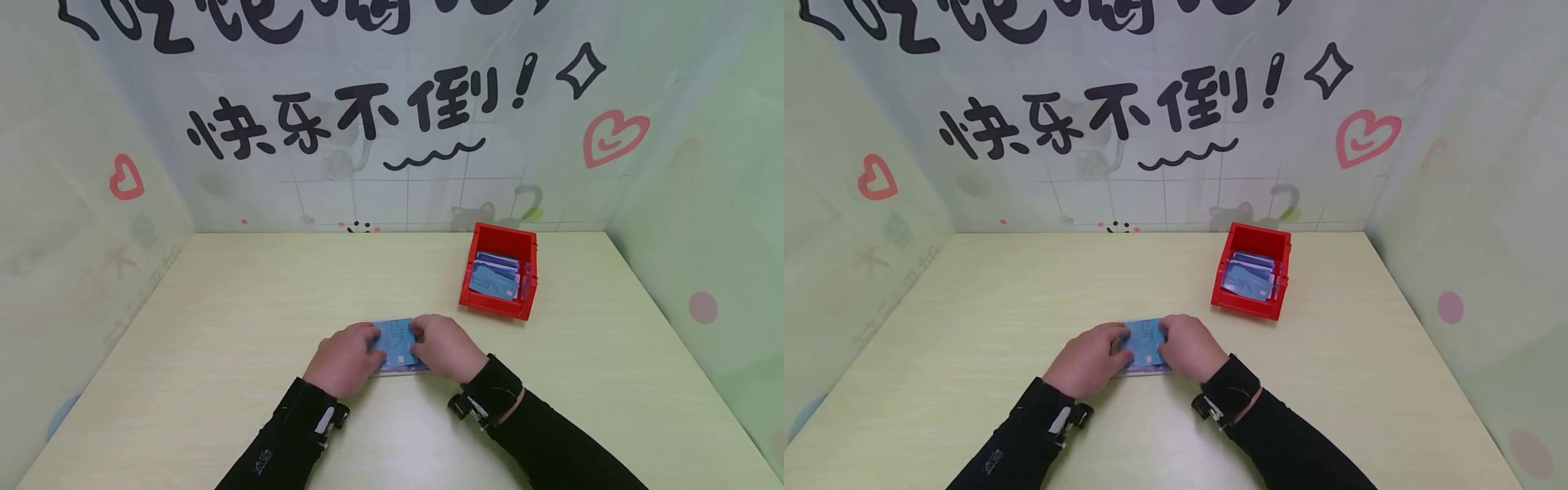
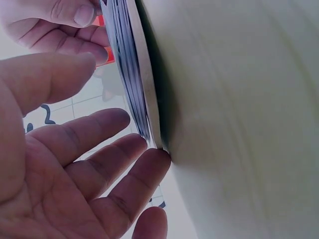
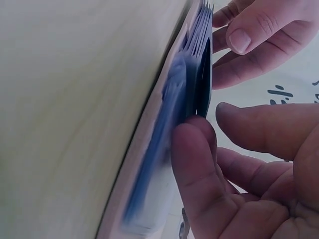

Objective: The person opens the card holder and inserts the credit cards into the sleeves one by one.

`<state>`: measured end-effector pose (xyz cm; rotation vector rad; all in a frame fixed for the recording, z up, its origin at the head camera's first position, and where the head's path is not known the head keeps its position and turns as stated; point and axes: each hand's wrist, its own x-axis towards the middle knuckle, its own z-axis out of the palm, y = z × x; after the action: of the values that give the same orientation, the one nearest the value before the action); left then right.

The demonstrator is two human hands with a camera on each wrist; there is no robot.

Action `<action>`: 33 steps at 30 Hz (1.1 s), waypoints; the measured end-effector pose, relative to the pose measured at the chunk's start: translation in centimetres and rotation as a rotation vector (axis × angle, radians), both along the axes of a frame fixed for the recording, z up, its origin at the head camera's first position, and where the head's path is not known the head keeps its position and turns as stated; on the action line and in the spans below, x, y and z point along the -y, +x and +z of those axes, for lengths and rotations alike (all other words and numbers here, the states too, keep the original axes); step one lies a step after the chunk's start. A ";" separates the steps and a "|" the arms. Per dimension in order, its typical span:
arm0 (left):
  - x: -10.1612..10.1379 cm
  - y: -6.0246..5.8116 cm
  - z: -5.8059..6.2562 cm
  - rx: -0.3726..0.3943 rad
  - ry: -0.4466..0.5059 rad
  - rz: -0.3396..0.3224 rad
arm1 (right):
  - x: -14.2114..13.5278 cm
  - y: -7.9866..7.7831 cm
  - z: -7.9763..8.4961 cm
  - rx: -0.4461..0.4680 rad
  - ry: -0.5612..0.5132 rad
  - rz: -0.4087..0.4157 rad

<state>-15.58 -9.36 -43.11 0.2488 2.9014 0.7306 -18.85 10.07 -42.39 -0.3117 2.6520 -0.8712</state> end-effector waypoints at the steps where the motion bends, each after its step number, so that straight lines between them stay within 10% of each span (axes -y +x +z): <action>1: 0.0 0.0 0.0 -0.002 0.000 -0.001 | 0.0 0.1 0.0 -0.005 0.003 0.002; 33: 0.2 -0.3 -0.1 -0.020 -0.003 -0.022 | 0.5 0.7 0.1 -0.065 -0.064 0.075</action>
<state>-15.88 -9.52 -43.20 0.2887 2.9135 0.7245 -18.11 9.53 -42.27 -0.4600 2.6566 -0.9388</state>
